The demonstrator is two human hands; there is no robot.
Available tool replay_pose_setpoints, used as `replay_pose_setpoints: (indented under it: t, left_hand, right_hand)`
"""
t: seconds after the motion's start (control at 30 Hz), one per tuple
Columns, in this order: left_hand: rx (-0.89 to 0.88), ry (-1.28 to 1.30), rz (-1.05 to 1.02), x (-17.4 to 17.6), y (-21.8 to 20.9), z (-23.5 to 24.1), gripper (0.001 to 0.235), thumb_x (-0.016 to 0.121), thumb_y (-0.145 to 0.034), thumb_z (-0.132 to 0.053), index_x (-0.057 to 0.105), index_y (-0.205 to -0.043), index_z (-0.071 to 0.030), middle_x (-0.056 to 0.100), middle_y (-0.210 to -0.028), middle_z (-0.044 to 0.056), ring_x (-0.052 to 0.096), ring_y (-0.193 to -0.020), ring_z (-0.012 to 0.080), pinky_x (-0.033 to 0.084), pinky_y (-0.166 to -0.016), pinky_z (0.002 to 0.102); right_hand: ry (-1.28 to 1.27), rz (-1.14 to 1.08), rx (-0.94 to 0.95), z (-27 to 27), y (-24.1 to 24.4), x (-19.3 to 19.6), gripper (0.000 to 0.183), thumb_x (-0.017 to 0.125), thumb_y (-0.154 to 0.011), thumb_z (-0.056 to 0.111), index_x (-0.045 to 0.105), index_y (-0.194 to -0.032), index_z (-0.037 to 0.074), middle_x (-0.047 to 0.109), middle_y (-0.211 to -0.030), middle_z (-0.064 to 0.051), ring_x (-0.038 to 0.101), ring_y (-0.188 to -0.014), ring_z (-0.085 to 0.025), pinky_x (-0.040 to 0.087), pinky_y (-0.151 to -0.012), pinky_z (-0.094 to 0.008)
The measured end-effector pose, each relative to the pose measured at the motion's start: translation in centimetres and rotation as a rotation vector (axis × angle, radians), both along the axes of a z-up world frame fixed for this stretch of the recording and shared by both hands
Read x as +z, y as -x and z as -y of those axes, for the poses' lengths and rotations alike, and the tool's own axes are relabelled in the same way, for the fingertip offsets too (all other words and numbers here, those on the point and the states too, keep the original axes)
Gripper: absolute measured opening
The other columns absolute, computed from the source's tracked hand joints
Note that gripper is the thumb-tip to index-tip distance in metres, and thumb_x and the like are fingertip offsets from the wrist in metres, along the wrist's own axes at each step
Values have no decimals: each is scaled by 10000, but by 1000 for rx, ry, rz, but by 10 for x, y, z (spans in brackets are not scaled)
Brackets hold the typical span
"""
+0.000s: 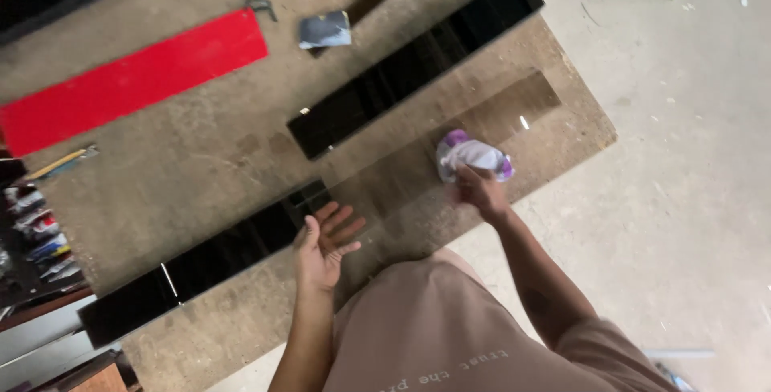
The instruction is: Cleaning long acrylic panels with a cloth on a workbench
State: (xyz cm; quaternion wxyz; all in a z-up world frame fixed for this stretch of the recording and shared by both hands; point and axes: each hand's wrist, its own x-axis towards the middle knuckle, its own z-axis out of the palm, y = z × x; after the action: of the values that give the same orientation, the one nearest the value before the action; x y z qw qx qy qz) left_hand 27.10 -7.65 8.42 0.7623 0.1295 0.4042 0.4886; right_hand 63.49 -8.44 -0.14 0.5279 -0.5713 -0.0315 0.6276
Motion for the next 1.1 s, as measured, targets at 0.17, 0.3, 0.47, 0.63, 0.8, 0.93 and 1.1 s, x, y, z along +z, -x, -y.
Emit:
replay_pose_setpoints:
  t: [0.17,0.3,0.47,0.63,0.8,0.93,1.1]
  left_hand:
    - [-105,103,108,8,5,-19,607,488,-1018,-552,625,-1355,-66,696,-1272,245,649,-1118,573,596,-715,725]
    - [-153,136,220,-5,8,-32,709,444,-991,-681,662,-1327,-96,730,-1211,220,676,-1071,561,559,-762,770]
    - [-171,156,230,-6,7,-40,790,419,-969,-774,691,-1242,-84,729,-1198,237,694,-1034,547,578,-709,743]
    - [-202,147,299,-14,12,-28,822,360,-982,-781,698,-1223,-71,746,-1158,213,715,-1038,488,608,-679,633]
    - [-249,208,318,-44,16,0,927,305,-899,-885,681,-1267,-122,749,-1151,147,735,-990,431,582,-697,627]
    - [-149,172,256,-18,11,-2,915,255,-994,-806,702,-1294,-66,746,-1112,229,723,-1045,446,612,-760,545]
    - [-6,303,162,59,3,8,828,240,-1011,-794,650,-1107,-82,647,-963,200,617,-901,392,554,-772,514]
  right_hand:
    - [7,1541,287,20,-47,6,662,884,-818,256,613,-1381,37,579,-1177,-277,577,-1098,-534,475,-941,-628]
    - [378,1366,607,19,-43,-10,967,747,-828,614,346,-1599,189,464,-1409,-193,404,-1300,-509,354,-1063,-692]
    - [305,1442,426,37,-60,-83,536,835,-828,468,745,-1135,37,748,-923,-217,705,-951,-489,538,-792,-617]
    - [43,1013,100,89,-11,30,289,793,-815,257,730,-1053,107,685,-899,-83,641,-848,-279,485,-720,-407]
    - [-372,1132,-63,82,34,133,350,508,-709,-45,279,-833,189,284,-884,78,288,-790,-77,207,-677,-247]
    - [-659,1202,410,16,90,62,490,769,-866,81,550,-1283,213,568,-1365,-146,555,-1308,-344,433,-1113,-455]
    - [-669,1051,1236,4,232,77,1253,900,-691,417,170,-1642,53,216,-1657,-328,177,-1511,-545,199,-1261,-585]
